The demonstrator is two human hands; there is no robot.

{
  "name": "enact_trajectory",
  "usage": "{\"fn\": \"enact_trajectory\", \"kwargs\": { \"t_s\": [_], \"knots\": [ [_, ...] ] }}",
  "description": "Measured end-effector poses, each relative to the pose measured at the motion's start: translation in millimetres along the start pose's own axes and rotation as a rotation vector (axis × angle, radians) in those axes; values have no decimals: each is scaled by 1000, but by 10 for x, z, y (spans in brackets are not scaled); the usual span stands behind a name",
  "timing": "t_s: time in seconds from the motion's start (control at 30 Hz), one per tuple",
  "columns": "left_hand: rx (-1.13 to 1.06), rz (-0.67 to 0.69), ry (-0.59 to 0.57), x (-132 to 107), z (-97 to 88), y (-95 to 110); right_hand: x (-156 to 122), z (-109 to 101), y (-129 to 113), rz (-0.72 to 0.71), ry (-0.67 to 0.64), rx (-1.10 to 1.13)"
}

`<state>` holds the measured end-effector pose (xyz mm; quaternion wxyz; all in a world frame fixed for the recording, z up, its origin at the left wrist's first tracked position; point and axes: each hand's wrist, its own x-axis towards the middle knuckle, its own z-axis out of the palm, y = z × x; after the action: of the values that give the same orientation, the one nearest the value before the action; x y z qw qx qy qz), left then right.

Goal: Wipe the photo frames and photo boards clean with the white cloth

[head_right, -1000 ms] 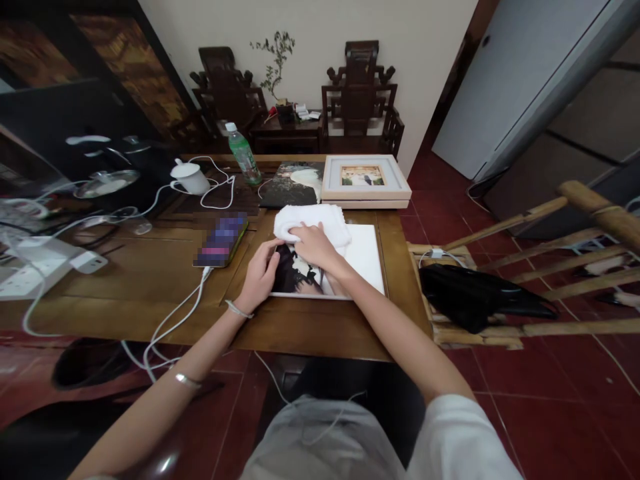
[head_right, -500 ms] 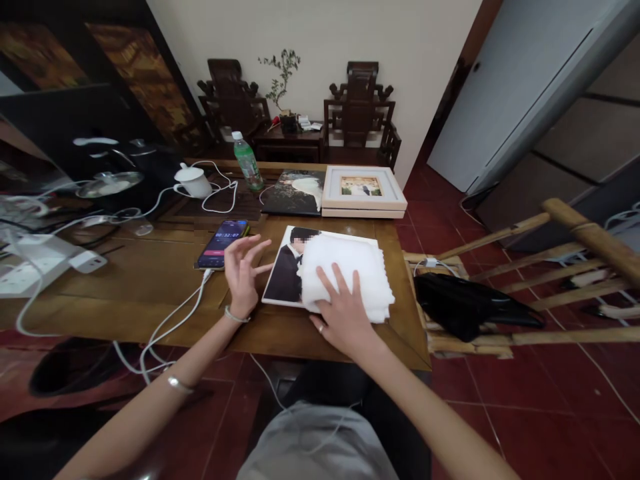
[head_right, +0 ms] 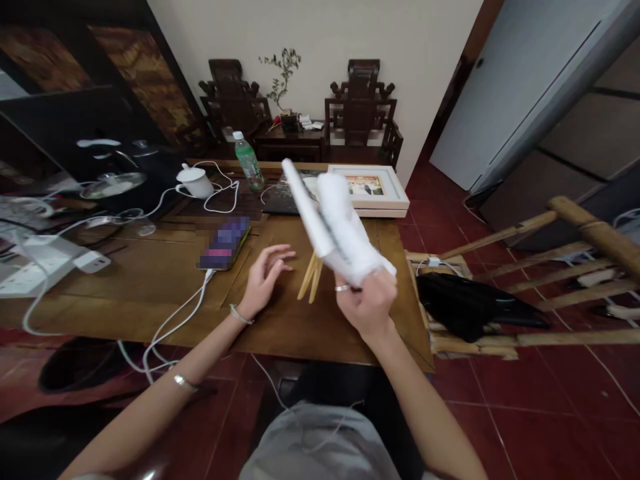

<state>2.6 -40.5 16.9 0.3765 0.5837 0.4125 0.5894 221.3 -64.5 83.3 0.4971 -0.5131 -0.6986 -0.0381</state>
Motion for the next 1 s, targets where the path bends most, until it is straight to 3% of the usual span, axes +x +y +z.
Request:
{"fn": "enact_trajectory", "kwargs": {
  "t_s": [0.1, 0.17, 0.3, 0.4, 0.53, 0.67, 0.77, 0.8, 0.87, 0.93, 1.0],
  "knots": [
    [-208, -266, -196, 21, 14, -37, 96, 78, -155, 288, 504, 305],
    [-347, -365, -299, 26, 18, -47, 112, 193, -292, 449, 647, 549],
    [-514, -530, -373, 25, 16, -47, 20, 385, -452, 692, 644, 842],
    [-529, -621, -252, 40, -3, -46, -110, 406, -438, 752, 602, 920],
    [-523, -582, -54, 94, -43, -29, -224, 283, -289, 752, 546, 954],
    [-393, -557, 69, 145, -86, -18, -249, 78, 47, 700, 629, 785],
    [-322, -516, 125, 165, -102, -27, -256, -108, 411, 529, 699, 392],
    [-308, -504, 138, 169, -104, -32, -258, -173, 533, 447, 650, 221],
    [-283, -506, 158, 175, -106, -43, -257, -295, 736, 244, 398, -60],
    [-260, -525, 171, 179, -111, -55, -246, -375, 848, -18, 54, -168],
    [-238, -535, 173, 182, -119, -67, -231, -387, 861, -265, -210, -152]
  ]
}}
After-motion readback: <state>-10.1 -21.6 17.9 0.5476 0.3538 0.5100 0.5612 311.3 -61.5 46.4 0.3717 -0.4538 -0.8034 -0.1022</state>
